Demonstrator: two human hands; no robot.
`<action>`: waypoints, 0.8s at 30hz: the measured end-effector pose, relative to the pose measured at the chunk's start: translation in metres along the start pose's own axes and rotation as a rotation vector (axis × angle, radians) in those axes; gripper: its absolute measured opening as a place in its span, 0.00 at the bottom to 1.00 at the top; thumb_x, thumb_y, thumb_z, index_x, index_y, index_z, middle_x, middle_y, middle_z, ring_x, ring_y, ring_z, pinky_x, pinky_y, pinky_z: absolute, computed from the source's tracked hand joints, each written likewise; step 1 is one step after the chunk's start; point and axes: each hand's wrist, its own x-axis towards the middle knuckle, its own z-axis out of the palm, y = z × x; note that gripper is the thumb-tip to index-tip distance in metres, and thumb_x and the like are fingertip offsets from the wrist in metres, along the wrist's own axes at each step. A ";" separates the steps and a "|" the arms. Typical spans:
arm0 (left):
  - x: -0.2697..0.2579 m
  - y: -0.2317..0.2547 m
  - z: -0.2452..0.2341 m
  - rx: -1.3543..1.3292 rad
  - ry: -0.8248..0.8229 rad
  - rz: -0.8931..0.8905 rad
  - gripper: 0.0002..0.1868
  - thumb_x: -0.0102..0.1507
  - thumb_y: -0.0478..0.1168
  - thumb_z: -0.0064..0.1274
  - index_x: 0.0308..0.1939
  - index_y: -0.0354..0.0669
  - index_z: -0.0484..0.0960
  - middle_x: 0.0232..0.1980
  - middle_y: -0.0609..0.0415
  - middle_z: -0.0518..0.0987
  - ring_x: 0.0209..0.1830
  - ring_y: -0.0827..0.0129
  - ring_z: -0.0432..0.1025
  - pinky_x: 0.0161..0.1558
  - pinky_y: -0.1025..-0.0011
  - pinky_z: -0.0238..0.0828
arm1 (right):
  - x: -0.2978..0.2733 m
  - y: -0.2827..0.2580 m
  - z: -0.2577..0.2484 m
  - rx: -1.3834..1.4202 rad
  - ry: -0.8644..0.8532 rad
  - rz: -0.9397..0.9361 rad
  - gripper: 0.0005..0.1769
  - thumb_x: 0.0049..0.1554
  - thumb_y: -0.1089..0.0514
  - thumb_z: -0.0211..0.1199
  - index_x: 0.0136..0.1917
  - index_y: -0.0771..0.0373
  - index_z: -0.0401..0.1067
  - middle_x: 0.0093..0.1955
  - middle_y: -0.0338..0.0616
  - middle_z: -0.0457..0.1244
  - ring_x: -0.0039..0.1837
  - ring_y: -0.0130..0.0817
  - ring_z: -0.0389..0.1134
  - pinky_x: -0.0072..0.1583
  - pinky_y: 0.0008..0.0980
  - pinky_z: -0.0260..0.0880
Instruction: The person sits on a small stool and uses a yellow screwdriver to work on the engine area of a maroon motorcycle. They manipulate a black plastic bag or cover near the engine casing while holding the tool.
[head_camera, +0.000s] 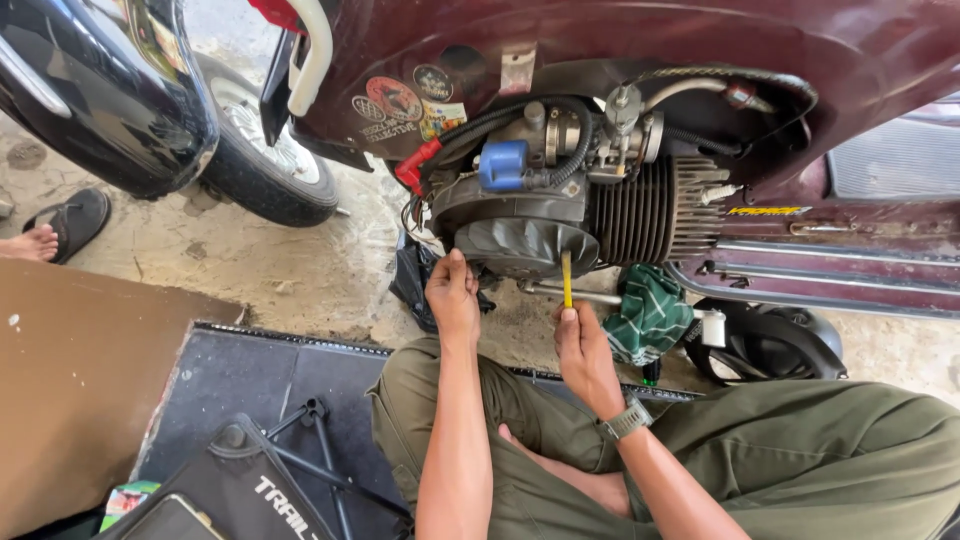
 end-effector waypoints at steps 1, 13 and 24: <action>0.000 -0.001 0.001 0.002 0.008 -0.006 0.16 0.74 0.48 0.55 0.33 0.47 0.79 0.25 0.61 0.64 0.24 0.79 0.59 0.30 0.78 0.57 | 0.000 -0.003 0.001 -0.002 -0.005 0.009 0.20 0.73 0.55 0.33 0.51 0.63 0.65 0.26 0.35 0.51 0.26 0.21 0.47 0.32 0.27 0.54; -0.004 0.020 0.011 0.092 0.046 0.007 0.17 0.73 0.49 0.56 0.32 0.45 0.79 0.24 0.57 0.68 0.23 0.77 0.62 0.28 0.77 0.59 | 0.015 -0.014 0.008 0.090 0.084 -0.076 0.19 0.73 0.55 0.37 0.49 0.66 0.65 0.26 0.36 0.53 0.27 0.24 0.53 0.33 0.24 0.57; -0.007 0.029 0.012 0.108 0.069 0.006 0.19 0.74 0.49 0.54 0.30 0.46 0.77 0.24 0.58 0.68 0.23 0.77 0.61 0.27 0.77 0.58 | 0.008 0.006 0.015 0.163 0.110 -0.025 0.19 0.73 0.54 0.35 0.50 0.67 0.64 0.27 0.35 0.50 0.26 0.24 0.51 0.30 0.24 0.55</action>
